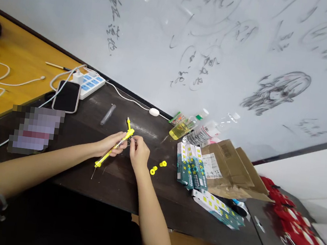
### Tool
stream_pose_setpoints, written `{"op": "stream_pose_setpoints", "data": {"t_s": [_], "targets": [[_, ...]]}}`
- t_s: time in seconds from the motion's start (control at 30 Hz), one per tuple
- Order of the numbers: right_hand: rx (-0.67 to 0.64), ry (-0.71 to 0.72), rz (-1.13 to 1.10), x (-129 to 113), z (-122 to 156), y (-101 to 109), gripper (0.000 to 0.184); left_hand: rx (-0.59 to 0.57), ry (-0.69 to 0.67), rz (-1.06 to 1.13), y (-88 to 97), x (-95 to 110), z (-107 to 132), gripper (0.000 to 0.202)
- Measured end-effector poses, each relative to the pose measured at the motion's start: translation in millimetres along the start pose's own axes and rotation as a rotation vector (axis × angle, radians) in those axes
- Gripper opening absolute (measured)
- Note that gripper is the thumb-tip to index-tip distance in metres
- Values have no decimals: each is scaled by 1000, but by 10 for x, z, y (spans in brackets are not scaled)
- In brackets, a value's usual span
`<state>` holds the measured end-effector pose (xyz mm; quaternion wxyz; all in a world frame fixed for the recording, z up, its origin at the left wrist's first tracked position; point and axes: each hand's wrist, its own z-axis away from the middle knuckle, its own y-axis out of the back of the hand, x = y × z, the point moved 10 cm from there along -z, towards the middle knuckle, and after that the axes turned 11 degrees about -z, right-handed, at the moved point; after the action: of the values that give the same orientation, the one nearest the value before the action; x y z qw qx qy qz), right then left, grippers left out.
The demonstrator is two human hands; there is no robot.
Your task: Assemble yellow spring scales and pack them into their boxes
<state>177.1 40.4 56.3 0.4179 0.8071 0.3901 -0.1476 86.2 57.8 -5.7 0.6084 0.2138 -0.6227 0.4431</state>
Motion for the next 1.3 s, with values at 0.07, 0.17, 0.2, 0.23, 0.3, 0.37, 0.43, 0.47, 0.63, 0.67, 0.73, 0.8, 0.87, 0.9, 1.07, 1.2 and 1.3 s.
{"op": "stream_pose_setpoints", "data": {"t_s": [0.07,0.17,0.2,0.23,0.3,0.37,0.43,0.47,0.63,0.67,0.73,0.8,0.87,0.9,1.07,1.2,1.3], "targets": [[-12,29,33,-38,-1,-7,23,29,-35,-41,21,13,-3,33],[-14,80,91,-104,-2,-14,24,77,-68,-128,59,27,-3,32],[-14,95,114,-123,-1,-22,24,94,-75,-160,74,30,-3,31],[-15,108,135,-136,1,-34,25,112,-80,-194,92,30,-4,31],[-18,127,167,-147,10,-66,26,139,-89,-264,121,25,-11,30],[-18,136,189,-136,21,-97,27,151,-89,-329,141,6,-25,29],[-16,139,200,-118,33,-122,26,157,-90,-383,154,-10,-39,27],[-14,140,203,-111,38,-131,26,159,-89,-405,158,-16,-43,26],[-7,123,205,-108,41,-144,25,191,-76,-490,176,-2,-22,23],[-7,118,208,-112,39,-145,25,192,-77,-495,172,7,-14,23],[-6,112,221,-123,38,-148,26,185,-76,-502,157,24,0,23],[-4,109,243,-135,36,-153,27,176,-66,-508,143,36,15,23],[-11,113,272,-156,31,-166,27,162,-50,-495,126,43,28,23],[-19,120,288,-174,27,-176,27,153,-44,-478,117,45,34,23],[-110,138,328,-272,6,-259,19,172,-21,-444,158,25,31,36],[-149,34,152,-211,-9,-284,13,144,16,-346,177,-60,-25,43],[-74,-48,-92,-129,-29,-223,5,98,32,-248,142,-71,-45,44]]}}
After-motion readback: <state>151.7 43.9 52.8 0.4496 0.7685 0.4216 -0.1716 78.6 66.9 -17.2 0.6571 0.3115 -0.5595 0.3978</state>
